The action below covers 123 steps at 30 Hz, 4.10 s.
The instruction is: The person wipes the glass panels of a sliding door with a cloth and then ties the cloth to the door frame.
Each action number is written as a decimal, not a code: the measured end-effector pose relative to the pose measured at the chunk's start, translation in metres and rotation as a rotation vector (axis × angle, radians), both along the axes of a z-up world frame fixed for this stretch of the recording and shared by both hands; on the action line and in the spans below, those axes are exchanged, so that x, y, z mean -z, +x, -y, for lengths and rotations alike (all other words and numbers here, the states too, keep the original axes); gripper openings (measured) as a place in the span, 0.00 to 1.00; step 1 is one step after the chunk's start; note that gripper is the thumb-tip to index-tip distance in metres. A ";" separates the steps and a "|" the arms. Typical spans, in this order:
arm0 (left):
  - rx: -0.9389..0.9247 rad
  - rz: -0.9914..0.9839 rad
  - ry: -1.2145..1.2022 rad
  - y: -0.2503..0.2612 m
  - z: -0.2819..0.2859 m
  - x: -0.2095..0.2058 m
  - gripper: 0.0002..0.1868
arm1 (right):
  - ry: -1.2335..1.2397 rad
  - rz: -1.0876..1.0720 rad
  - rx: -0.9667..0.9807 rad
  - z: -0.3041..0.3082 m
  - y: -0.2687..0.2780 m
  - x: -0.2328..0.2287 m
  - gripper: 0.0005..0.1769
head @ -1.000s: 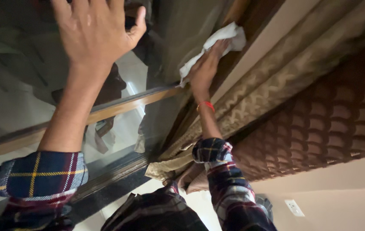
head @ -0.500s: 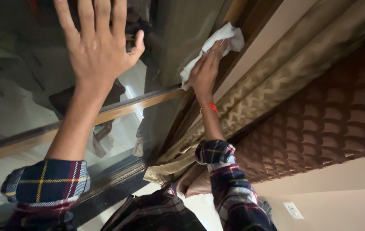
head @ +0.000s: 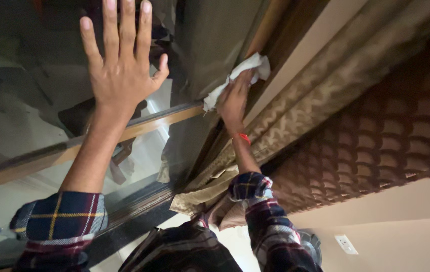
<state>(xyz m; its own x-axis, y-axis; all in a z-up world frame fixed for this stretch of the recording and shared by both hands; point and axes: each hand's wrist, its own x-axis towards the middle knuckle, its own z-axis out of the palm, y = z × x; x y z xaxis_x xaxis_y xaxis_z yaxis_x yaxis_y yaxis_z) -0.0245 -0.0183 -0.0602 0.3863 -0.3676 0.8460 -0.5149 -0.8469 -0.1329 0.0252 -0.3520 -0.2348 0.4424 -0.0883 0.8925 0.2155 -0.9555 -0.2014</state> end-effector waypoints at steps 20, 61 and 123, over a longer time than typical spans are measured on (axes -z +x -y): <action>-0.216 0.161 0.075 0.009 0.000 0.075 0.42 | 0.271 -0.053 0.098 -0.032 -0.011 0.042 0.33; 0.248 -0.217 -0.059 -0.043 0.036 0.148 0.23 | 0.620 -0.238 -0.125 -0.145 -0.068 0.032 0.40; 0.180 -0.244 -0.202 -0.043 0.024 0.175 0.18 | 0.686 -0.329 -0.160 -0.150 -0.094 -0.014 0.22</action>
